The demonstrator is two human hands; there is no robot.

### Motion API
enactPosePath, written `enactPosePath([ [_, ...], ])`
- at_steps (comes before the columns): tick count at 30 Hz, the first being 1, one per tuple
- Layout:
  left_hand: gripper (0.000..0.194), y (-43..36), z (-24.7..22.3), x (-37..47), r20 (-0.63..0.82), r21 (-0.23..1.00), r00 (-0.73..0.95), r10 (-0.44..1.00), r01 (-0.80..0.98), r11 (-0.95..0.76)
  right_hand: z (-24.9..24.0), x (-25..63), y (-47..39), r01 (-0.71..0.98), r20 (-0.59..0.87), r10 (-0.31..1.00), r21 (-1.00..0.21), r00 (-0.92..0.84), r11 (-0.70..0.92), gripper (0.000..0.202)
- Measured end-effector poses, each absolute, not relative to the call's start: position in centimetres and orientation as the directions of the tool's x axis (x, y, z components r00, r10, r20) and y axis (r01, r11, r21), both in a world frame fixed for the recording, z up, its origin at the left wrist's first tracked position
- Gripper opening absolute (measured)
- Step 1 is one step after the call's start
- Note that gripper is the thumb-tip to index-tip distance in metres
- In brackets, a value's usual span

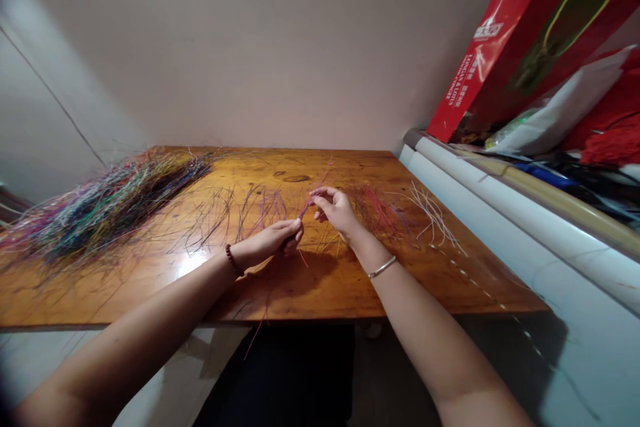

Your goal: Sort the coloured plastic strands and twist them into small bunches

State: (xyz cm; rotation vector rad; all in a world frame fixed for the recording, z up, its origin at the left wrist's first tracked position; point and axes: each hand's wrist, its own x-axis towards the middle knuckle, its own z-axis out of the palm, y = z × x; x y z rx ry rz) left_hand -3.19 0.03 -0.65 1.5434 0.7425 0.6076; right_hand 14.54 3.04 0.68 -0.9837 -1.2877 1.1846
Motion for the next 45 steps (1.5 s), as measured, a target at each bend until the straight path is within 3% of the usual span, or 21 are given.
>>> enactPosePath([
  [7, 0.043, 0.1, -0.9, -3.2, -0.040, 0.998, 0.656, 0.754, 0.059, 0.001, 0.6, 14.3, 2.9, -0.084, 0.189, 0.979, -0.980, -0.081, 0.183, 0.034],
  [11, 0.042, 0.2, -1.0, -3.2, -0.026, 1.000, 0.653, 0.757, 0.019, 0.017, 1.1, 14.9, 2.4, -0.164, 0.129, 0.986, -0.980, -0.107, 0.111, 0.023],
  [17, 0.041, 0.2, -1.0, -3.2, -0.021, 1.000, 0.639, 0.769, 0.030, 0.003, 1.5, 14.8, 2.4, 0.069, 0.259, 0.958, -0.961, -0.122, 0.269, 0.020],
  [22, 0.041, 0.2, -0.9, -3.2, -0.015, 0.999, 0.635, 0.772, 0.044, -0.017, 1.2, 14.5, 2.6, 0.145, 0.263, 0.958, -0.949, -0.113, 0.278, 0.023],
  [36, 0.042, -0.2, -0.6, -3.0, -0.018, 0.988, 0.627, 0.779, 0.133, -0.083, 0.3, 14.3, 3.0, 0.136, 0.283, 0.952, -0.945, -0.116, 0.297, 0.014],
  [40, 0.042, -0.2, -0.5, -3.1, -0.005, 0.993, 0.624, 0.781, 0.096, -0.070, 0.5, 14.5, 3.1, 0.054, 0.286, 0.957, -0.956, -0.048, 0.289, 0.013],
  [45, 0.042, 0.0, -0.5, -3.2, 0.004, 0.996, 0.618, 0.786, 0.067, -0.058, 0.7, 15.9, 4.0, -0.050, 0.286, 0.940, -0.953, 0.186, 0.300, 0.010],
])
